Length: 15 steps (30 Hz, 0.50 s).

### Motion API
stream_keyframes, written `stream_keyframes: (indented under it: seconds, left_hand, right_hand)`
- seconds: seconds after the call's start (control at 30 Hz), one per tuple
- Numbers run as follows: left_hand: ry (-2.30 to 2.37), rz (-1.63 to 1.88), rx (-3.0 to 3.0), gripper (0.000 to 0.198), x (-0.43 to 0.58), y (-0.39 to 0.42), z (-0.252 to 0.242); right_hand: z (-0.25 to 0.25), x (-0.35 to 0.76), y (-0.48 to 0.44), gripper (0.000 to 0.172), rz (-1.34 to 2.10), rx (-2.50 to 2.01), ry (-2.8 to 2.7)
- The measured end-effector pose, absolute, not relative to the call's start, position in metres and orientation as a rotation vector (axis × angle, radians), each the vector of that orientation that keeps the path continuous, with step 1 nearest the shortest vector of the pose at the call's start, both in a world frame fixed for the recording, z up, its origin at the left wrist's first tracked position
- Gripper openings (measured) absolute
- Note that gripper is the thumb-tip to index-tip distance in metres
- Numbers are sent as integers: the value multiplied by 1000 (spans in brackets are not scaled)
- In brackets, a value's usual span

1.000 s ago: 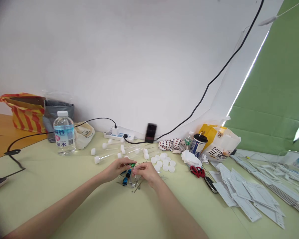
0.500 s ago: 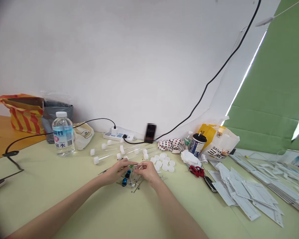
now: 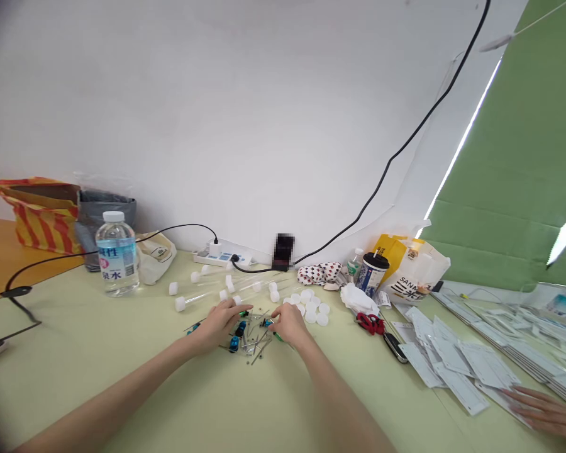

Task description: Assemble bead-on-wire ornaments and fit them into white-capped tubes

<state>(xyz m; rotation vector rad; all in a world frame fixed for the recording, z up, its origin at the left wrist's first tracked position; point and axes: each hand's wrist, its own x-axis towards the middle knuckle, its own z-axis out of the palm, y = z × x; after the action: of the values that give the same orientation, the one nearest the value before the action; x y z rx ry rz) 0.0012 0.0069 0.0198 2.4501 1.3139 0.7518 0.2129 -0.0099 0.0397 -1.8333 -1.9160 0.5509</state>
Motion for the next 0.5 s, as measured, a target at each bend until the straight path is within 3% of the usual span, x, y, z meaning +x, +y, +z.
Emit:
stream_keyframes:
  seconds: [0.27,0.5]
  left_hand:
    - [1301,869,2456,29,1,10,10]
    - [1276,893,2485,33,4,7,14]
  right_hand:
    - [43,199,-17,16,93,-2008,-2222]
    - [38,200,-13,11,-223,-1647,-2495]
